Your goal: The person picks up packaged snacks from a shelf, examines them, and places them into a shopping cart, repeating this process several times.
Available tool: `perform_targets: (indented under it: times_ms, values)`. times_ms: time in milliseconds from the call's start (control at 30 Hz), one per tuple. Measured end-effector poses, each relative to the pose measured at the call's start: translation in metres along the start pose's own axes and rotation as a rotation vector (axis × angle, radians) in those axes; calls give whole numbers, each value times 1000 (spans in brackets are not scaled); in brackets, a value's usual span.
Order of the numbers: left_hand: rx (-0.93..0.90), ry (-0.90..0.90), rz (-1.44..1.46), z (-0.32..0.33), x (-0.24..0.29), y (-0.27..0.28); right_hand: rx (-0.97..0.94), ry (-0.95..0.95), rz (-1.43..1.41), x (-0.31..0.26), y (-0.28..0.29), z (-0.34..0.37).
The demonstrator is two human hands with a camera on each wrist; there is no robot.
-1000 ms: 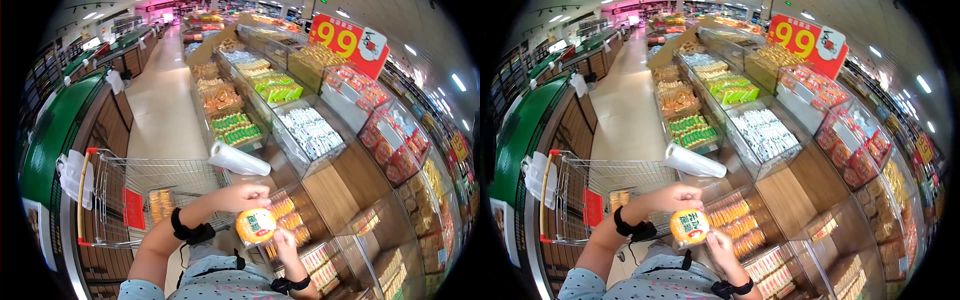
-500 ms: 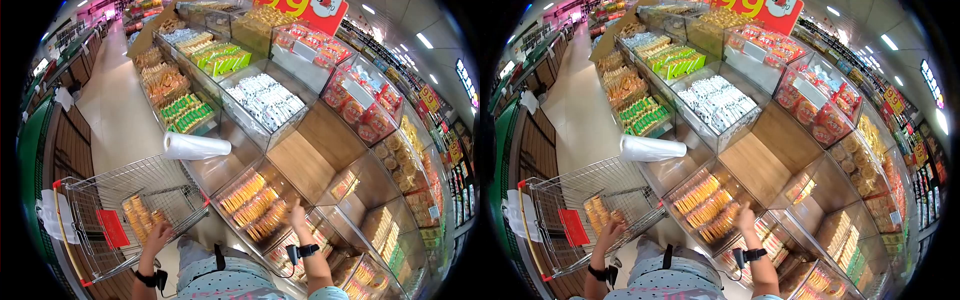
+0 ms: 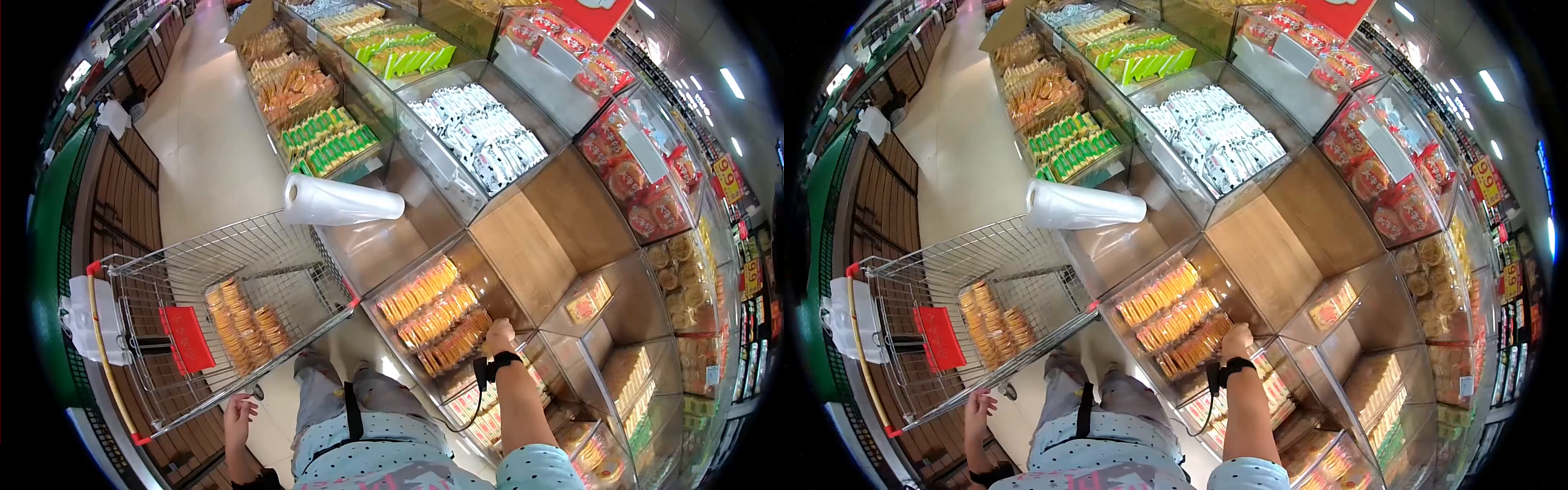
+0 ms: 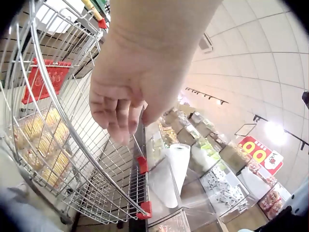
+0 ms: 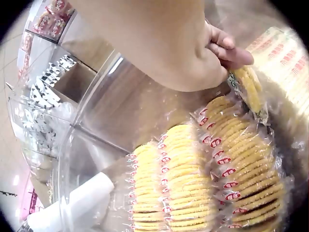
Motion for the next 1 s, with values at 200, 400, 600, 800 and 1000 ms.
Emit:
perform_targets:
  times_ms: [200,400,600,800,1000]
  values:
    - [-69,4,-21,-13,6,0,46,127,44,-4,-13,2]
    - [-251,-94,-143,-43,40,-28,92,55,-194,3,-2,31]
    - [-620,-594,-453,-72,135,-126,232,130,-182,-5,8,57]
    - [-969,-1223,-593,-63,211,-310,478,253,-635,28,127,157]
    - [-567,-1753,-1066,-26,165,-496,597,193,-832,72,125,203]
Point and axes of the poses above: each hand's wrist, its own z-axis away from the middle knuckle, its own y-axis out of the back of the hand, x = y × z, the point moved 2 cm from there along -z, towards the middle knuckle, and after that the axes turned 8 degrees about -z, right-handed, at the moved point
